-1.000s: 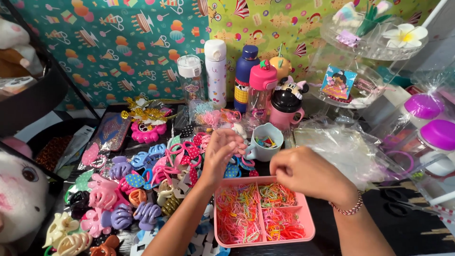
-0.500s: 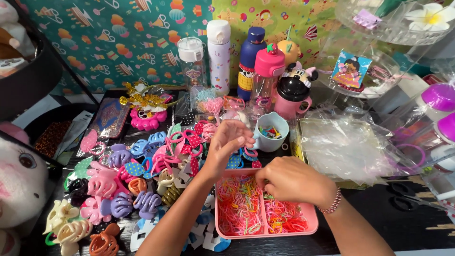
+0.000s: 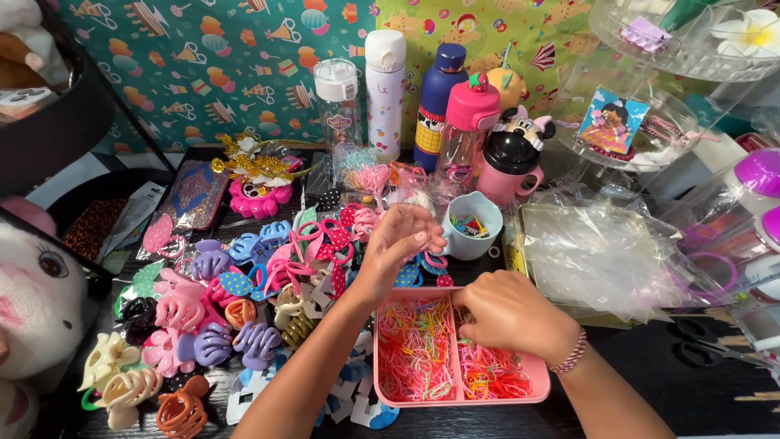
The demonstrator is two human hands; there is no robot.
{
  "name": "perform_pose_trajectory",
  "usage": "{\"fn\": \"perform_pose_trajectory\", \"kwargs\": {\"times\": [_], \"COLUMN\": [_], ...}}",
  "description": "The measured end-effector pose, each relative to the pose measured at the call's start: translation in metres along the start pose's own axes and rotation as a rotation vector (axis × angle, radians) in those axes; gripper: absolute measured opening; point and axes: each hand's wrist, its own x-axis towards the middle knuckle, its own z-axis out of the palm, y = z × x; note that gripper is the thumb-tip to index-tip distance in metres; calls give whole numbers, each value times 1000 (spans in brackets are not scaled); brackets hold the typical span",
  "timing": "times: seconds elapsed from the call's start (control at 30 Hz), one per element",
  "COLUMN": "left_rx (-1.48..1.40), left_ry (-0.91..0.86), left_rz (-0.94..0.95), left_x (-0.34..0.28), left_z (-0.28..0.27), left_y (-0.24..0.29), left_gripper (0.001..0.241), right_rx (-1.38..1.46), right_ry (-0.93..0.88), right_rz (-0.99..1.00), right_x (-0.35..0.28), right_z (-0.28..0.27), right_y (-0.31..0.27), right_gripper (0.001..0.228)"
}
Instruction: The person sits on the floor and sorts colorful rubber bands from a pink divided container. They pick up small bundles of bands, separate them, and place them back into the container's compartments. The workspace is cluttered with hair accessories, bottles, and stuffed toys.
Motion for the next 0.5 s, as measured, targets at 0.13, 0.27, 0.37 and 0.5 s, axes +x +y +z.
{"fn": "perform_pose_trajectory", "kwargs": {"times": [0.13, 0.27, 0.37, 0.5], "left_rx": [12, 13, 16, 98], "left_ry": [-9, -14, -12, -89], "left_rz": [-10, -5, -2, -23], "left_x": [0, 0, 0, -3], "left_z": [-2, -1, 0, 3], "left_y": [-2, 0, 1, 17], "left_gripper": [48, 46, 46, 30], "right_rx": [-66, 41, 67, 38], "right_ry": [26, 36, 32, 14], "right_rz": [-3, 19, -5, -159], "right_x": [9, -14, -34, -31], "right_z": [11, -25, -25, 1], "right_y": [7, -8, 2, 5], "right_gripper": [21, 23, 29, 23]}}
